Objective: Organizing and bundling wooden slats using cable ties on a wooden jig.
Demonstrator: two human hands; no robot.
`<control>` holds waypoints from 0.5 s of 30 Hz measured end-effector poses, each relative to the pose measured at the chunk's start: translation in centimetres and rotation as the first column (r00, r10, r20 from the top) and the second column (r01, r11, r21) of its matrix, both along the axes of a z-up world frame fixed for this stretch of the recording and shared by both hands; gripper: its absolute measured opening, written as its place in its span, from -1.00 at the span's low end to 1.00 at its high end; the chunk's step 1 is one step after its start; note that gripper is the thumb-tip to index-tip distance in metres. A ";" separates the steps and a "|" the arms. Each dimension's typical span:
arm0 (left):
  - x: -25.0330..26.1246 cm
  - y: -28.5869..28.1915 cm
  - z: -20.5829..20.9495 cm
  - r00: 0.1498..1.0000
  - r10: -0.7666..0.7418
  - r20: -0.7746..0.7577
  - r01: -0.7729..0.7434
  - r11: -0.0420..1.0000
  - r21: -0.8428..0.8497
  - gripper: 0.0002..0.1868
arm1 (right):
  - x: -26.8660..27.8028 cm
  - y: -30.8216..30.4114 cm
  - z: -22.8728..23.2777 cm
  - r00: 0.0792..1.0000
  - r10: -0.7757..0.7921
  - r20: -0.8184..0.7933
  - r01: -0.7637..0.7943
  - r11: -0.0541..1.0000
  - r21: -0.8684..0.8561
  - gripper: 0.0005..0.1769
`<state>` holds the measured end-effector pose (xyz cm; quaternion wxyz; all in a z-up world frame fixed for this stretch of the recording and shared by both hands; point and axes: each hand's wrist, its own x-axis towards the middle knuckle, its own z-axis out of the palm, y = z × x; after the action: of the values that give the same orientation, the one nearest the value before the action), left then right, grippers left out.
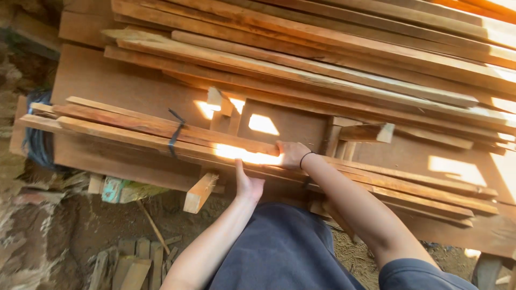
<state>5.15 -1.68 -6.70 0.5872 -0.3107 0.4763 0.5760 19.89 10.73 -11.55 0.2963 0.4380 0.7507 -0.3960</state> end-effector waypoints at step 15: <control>4.1 6.5 7.5 0.952 0.155 -0.263 -0.171 0.985 -0.039 -0.03 | 0.2 0.7 12.0 0.994 0.110 0.014 -0.106 0.906 0.409 0.24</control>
<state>9.21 4.85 0.84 0.4607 -0.2889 0.5392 0.6431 20.13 11.42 0.44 0.2160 0.4462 0.8415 -0.2149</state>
